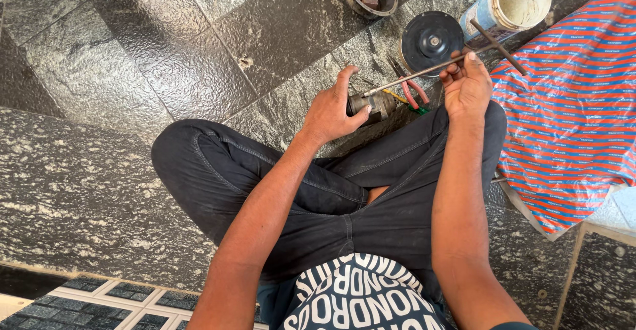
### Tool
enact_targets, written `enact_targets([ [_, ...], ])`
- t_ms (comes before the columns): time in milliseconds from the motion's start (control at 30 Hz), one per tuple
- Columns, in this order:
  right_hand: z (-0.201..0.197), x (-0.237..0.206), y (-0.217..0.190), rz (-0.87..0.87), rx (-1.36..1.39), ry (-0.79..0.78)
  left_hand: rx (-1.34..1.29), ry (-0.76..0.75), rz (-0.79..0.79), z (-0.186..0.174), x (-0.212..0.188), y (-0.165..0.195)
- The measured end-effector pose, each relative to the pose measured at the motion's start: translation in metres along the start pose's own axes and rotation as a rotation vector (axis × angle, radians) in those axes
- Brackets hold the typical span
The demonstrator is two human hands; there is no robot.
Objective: The person sits on the floor and disassembles a small cylindrical electrical device, likely a motor, using a screwdriver and pliers. They remove the end cap, separate the internal components, and manipulate wires and parts before reassembling the unit.
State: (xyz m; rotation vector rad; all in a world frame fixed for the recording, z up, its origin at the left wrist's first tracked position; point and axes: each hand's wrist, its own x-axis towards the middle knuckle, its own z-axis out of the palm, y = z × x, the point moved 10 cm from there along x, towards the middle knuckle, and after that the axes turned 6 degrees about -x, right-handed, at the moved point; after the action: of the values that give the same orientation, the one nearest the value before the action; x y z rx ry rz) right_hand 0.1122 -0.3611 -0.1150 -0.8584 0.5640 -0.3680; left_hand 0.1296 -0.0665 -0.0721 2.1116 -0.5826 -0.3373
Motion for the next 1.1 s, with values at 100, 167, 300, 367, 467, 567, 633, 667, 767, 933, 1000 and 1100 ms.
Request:
enact_targets([
  [100,-0.001,0.001,-0.001,-0.014,-0.041,0.013,-0.003,-0.009,-0.004,0.002,0.001,-0.002],
  [167,0.0,0.001,0.0,-0.011,-0.052,0.032,-0.004,-0.015,-0.013,0.003,0.001,-0.005],
  [300,0.002,-0.002,-0.003,-0.022,-0.047,0.075,0.066,0.001,0.049,0.003,0.002,-0.002],
  [367,0.003,-0.008,-0.008,-0.077,-0.097,0.117,0.11,-0.039,0.084,0.009,0.003,0.0],
  [467,-0.001,-0.015,-0.014,-0.095,-0.112,0.179,0.207,-0.066,0.077,0.014,0.004,-0.003],
  [567,0.013,-0.016,-0.027,-0.244,-0.237,0.034,0.203,-0.09,0.016,0.017,0.005,-0.01],
  [633,0.009,-0.015,-0.029,-0.301,-0.334,0.078,0.245,-0.101,0.008,0.019,0.005,-0.012],
  [667,0.007,-0.013,-0.03,-0.333,-0.383,0.099,0.265,-0.104,0.006,0.02,0.005,-0.012],
  [767,0.014,-0.013,-0.037,-0.427,-0.459,0.064,0.301,-0.086,0.026,0.019,0.005,-0.009],
  [933,0.011,-0.009,-0.032,-0.261,-0.241,0.036,0.3,-0.082,0.002,0.018,0.006,-0.009],
  [1000,0.008,-0.011,-0.033,-0.225,-0.14,0.066,0.29,-0.083,-0.014,0.018,0.006,-0.011],
  [1100,-0.008,-0.01,-0.025,-0.127,0.008,0.177,0.273,-0.074,-0.019,0.019,0.006,-0.013],
])
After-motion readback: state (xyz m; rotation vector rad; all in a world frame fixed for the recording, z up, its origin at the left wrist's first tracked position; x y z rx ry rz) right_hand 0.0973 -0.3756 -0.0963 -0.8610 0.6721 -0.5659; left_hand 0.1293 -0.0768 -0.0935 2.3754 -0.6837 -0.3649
